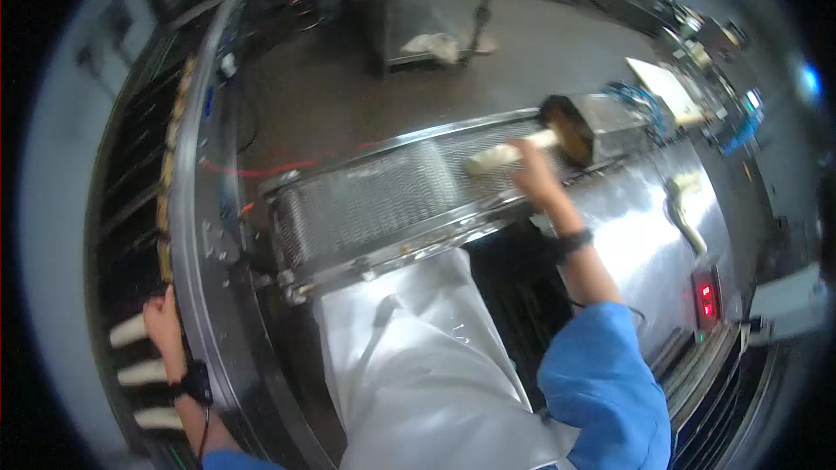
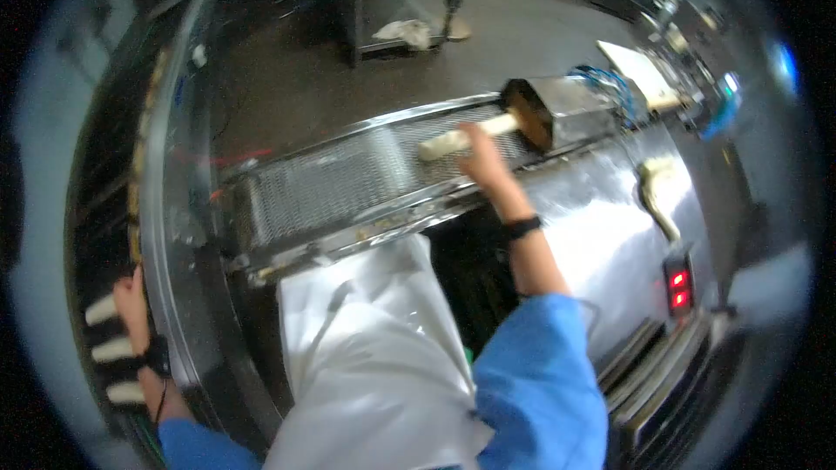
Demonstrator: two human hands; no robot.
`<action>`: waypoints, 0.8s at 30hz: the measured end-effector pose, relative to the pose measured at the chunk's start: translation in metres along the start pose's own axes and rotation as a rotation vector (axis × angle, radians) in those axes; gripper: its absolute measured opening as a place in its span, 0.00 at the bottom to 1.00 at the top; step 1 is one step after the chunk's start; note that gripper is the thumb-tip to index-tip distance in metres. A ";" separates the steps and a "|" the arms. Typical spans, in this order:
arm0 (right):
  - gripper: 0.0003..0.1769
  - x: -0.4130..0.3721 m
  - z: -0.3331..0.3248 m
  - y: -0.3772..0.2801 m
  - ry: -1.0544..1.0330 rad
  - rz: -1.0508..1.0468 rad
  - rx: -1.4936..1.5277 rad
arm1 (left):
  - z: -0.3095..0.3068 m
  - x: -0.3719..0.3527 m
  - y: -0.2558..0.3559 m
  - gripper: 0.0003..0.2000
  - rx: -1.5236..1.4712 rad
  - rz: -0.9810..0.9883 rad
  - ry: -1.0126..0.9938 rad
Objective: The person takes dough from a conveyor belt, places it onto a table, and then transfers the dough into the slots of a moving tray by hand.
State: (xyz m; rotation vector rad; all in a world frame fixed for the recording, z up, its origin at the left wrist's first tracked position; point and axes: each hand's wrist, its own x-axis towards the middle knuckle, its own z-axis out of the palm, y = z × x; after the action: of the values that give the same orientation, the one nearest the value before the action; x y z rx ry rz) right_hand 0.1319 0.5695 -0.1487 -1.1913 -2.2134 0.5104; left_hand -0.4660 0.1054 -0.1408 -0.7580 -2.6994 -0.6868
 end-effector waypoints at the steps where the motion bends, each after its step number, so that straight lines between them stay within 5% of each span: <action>1: 0.31 0.004 0.027 0.003 -0.094 -0.074 -0.097 | -0.002 -0.001 0.003 0.26 -0.019 0.000 -0.002; 2: 0.33 0.013 0.041 -0.019 -0.228 -0.108 -0.350 | 0.002 0.006 -0.008 0.26 -0.038 0.023 -0.025; 5: 0.31 0.007 0.086 -0.040 -0.081 -0.112 -0.604 | 0.011 0.016 -0.023 0.28 0.020 0.033 -0.009; 8: 0.24 0.016 0.081 -0.053 -0.259 -0.062 -0.566 | 0.020 0.025 -0.040 0.28 0.020 0.010 -0.021; 14: 0.15 0.012 0.069 -0.065 -0.257 -0.122 -0.806 | 0.001 0.011 -0.003 0.26 -0.053 -0.007 -0.104; 16: 0.16 0.012 0.053 -0.105 -0.428 0.014 -0.721 | -0.018 -0.006 0.033 0.24 -0.046 0.012 0.007; 18: 0.20 0.026 0.066 -0.099 -0.390 0.044 -0.519 | -0.025 -0.001 0.032 0.23 0.003 -0.052 -0.153; 20: 0.28 0.051 0.045 -0.132 -0.322 -0.056 -0.282 | -0.024 -0.011 0.034 0.24 -0.004 0.081 0.129; 22: 0.24 0.073 0.024 -0.179 -0.211 -0.051 0.248 | -0.037 -0.016 0.041 0.23 0.016 0.061 0.061; 24: 0.23 0.096 -0.006 -0.230 -0.352 -0.053 0.661 | -0.039 -0.017 0.050 0.22 0.043 0.028 0.072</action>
State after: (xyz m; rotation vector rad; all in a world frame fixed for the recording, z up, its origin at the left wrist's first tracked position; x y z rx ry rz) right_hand -0.0506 0.5290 0.0155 -0.7220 -2.0699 1.3841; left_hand -0.4203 0.1159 -0.0951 -0.7442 -2.6247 -0.6355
